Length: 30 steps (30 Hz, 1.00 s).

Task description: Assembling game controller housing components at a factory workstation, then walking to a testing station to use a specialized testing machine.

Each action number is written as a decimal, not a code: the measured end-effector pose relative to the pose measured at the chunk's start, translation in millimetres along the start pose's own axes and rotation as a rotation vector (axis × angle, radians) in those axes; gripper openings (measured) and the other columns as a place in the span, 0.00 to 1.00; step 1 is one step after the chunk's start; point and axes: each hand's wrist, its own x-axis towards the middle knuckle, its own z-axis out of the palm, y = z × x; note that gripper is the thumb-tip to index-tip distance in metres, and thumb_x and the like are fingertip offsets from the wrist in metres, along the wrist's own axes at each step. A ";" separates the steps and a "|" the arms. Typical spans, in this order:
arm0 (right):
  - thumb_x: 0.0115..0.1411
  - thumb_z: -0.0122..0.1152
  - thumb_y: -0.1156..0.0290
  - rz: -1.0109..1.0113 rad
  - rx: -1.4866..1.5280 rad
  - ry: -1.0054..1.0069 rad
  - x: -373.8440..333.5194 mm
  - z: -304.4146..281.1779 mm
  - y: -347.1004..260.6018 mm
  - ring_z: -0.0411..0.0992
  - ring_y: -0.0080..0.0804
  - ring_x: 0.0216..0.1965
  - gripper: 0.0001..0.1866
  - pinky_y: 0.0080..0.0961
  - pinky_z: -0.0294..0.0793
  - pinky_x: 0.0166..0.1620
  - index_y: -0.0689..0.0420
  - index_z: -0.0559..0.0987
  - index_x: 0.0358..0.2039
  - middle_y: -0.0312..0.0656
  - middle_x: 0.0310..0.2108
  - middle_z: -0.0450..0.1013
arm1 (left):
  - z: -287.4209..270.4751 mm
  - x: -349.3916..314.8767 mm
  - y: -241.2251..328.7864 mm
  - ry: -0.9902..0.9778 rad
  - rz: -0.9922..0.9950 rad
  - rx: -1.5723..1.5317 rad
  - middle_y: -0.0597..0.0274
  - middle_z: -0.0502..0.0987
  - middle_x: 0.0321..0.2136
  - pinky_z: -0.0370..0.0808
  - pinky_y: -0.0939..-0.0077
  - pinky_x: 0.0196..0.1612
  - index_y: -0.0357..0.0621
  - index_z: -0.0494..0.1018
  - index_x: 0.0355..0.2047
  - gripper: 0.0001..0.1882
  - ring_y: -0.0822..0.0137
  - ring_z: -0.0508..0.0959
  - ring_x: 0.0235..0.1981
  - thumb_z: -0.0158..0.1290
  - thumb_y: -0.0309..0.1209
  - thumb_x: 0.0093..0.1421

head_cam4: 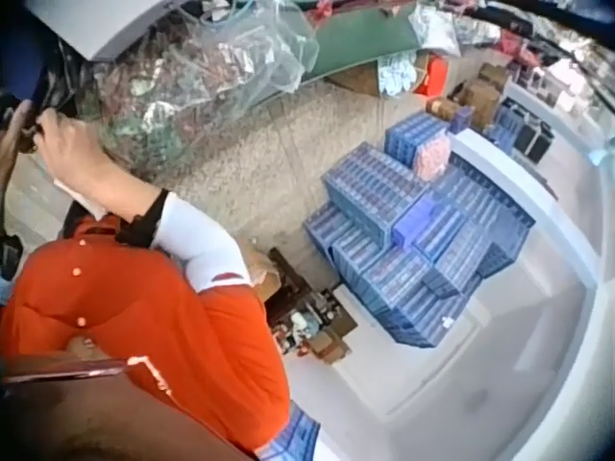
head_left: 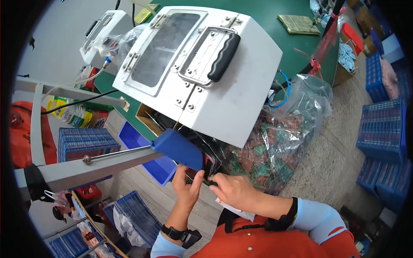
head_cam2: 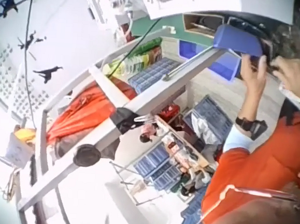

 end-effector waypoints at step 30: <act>0.50 0.58 0.73 -0.256 -0.226 -0.199 20.8 -2.0 -3.3 0.74 0.36 0.27 0.11 0.31 0.75 0.25 0.61 0.71 0.34 0.42 0.28 0.69 | -13.9 3.3 19.9 0.021 -0.227 0.005 0.63 0.73 0.22 0.72 0.81 0.25 0.37 0.68 0.36 0.26 0.74 0.73 0.22 0.69 0.33 0.42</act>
